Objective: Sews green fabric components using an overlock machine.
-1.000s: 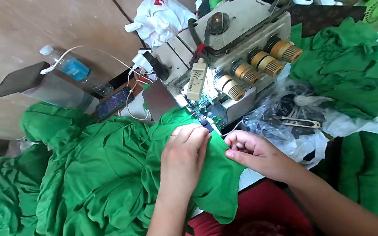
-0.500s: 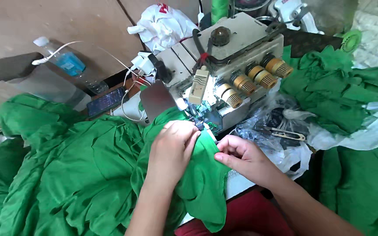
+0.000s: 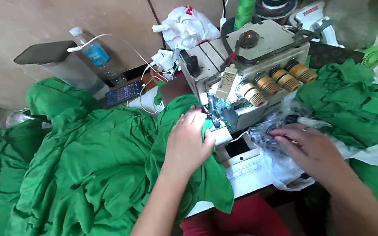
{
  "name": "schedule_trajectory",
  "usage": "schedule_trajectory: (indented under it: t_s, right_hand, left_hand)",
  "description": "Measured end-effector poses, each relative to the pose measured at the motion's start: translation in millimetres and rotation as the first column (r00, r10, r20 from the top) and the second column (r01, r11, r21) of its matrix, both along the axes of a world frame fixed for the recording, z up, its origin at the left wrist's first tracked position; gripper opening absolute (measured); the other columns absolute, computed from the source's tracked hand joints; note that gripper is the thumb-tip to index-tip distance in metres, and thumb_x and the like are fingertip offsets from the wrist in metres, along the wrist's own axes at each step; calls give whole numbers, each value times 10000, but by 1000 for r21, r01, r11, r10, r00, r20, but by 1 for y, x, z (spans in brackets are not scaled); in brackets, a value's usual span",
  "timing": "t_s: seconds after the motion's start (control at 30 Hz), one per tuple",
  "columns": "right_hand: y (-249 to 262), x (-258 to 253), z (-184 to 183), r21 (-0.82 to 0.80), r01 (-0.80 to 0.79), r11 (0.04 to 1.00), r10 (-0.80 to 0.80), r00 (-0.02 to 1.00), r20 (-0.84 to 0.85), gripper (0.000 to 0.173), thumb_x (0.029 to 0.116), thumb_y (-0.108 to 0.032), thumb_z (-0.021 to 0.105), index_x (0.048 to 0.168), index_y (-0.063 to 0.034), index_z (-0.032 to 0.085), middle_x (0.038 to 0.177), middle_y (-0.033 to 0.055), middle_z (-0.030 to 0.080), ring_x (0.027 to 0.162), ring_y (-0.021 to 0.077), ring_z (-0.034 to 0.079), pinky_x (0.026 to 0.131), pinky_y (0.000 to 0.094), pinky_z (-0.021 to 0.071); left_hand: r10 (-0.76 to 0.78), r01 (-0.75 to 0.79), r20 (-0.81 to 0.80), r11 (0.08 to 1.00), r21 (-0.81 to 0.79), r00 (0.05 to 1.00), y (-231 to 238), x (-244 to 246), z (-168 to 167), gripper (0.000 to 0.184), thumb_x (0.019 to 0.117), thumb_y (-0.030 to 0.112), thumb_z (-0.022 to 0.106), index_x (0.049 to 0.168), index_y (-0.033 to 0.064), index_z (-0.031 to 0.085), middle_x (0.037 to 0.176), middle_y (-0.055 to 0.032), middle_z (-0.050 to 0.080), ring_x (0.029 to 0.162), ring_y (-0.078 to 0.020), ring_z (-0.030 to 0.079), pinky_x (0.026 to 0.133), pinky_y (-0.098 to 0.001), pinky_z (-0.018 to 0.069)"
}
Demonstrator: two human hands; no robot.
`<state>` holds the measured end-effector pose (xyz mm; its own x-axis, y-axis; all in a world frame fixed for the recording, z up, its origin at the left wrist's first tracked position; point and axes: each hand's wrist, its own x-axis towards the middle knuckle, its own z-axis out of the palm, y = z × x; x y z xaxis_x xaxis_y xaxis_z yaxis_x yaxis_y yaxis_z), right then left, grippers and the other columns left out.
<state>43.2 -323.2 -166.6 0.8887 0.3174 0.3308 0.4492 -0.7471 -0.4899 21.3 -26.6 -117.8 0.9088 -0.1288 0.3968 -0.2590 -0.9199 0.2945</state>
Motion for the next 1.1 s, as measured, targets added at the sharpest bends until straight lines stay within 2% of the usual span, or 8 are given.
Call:
schedule_trajectory:
  t_s: [0.1, 0.27, 0.37, 0.47, 0.6, 0.7, 0.8, 1.1]
  right_hand:
    - [-21, 4, -12, -107, 102, 989, -104, 994, -14, 261, 989, -119, 569, 1152, -18, 748, 1164, 279, 686, 1129, 555, 608, 901, 755, 445]
    - [-32, 5, -29, -65, 78, 995, -76, 997, 25, 312, 967, -204, 569, 1170, -39, 740, 1095, 250, 697, 1060, 535, 627, 872, 737, 447]
    - [-32, 3, -21, 23, 65, 998, -64, 997, -35, 309, 966, -175, 566, 1166, -14, 738, 1047, 254, 697, 1007, 461, 649, 897, 627, 493]
    - [-26, -4, 2, 89, 91, 992, -77, 986, -145, 331, 1039, -174, 525, 1176, 64, 710, 1159, 345, 637, 1012, 430, 639, 905, 517, 519]
    - [-16, -8, 8, 213, 11, 977, -20, 999, 40, 404, 1069, -283, 420, 1135, 42, 652, 982, 145, 700, 846, 124, 664, 750, 287, 553]
    - [1, -13, 19, 378, -126, 917, 116, 992, 50, 396, 1098, -277, 375, 1137, 36, 614, 858, 2, 629, 749, -55, 582, 692, 127, 507]
    - [20, -15, 24, 362, -237, 902, 236, 971, 47, 448, 1098, -383, 396, 1136, -7, 637, 856, 1, 630, 720, -38, 565, 650, 158, 497]
    - [113, -6, 50, 157, -394, 906, 386, 919, 75, 382, 1072, -371, 435, 993, -82, 672, 704, 26, 598, 629, 158, 613, 559, 370, 516]
  left_hand:
    - [50, -50, -37, 999, -3, 998, 5, 9, 3, 369, 936, 298, 573, 1132, 21, 716, 1340, -151, 661, 1357, -317, 553, 1091, -511, 448]
    - [147, -147, 24, 989, 20, 989, 4, -2, -1, 391, 939, 325, 581, 1167, 30, 698, 1330, -170, 645, 1309, -346, 575, 1038, -524, 485]
    - [138, -136, 65, 990, -38, 988, 11, -3, 7, 423, 959, 373, 632, 1176, 14, 678, 1280, -194, 637, 1224, -379, 596, 972, -543, 508]
    - [125, -125, 116, 992, -6, 985, 22, 12, 24, 306, 1034, 135, 533, 1266, -44, 625, 1302, -231, 634, 1227, -413, 603, 994, -571, 486]
    - [68, -69, 25, 996, 60, 997, 36, 37, 25, 436, 1060, 117, 446, 1483, 20, 494, 1447, -195, 578, 1406, -414, 478, 1147, -632, 338]
    - [46, -43, -54, 997, 69, 997, 40, 27, 35, 333, 1041, 241, 586, 1256, 1, 673, 1212, -241, 666, 1180, -445, 614, 1016, -661, 429]
    - [21, -19, -45, 999, 41, 999, 49, 4, 41, 168, 985, 219, 673, 990, 73, 756, 931, -123, 686, 835, -298, 675, 719, -534, 551]
    - [149, -159, -60, 956, -245, 987, 41, -62, 26, 268, 1083, 256, 471, 1000, 60, 635, 709, -7, 584, 603, -77, 571, 581, -274, 504]
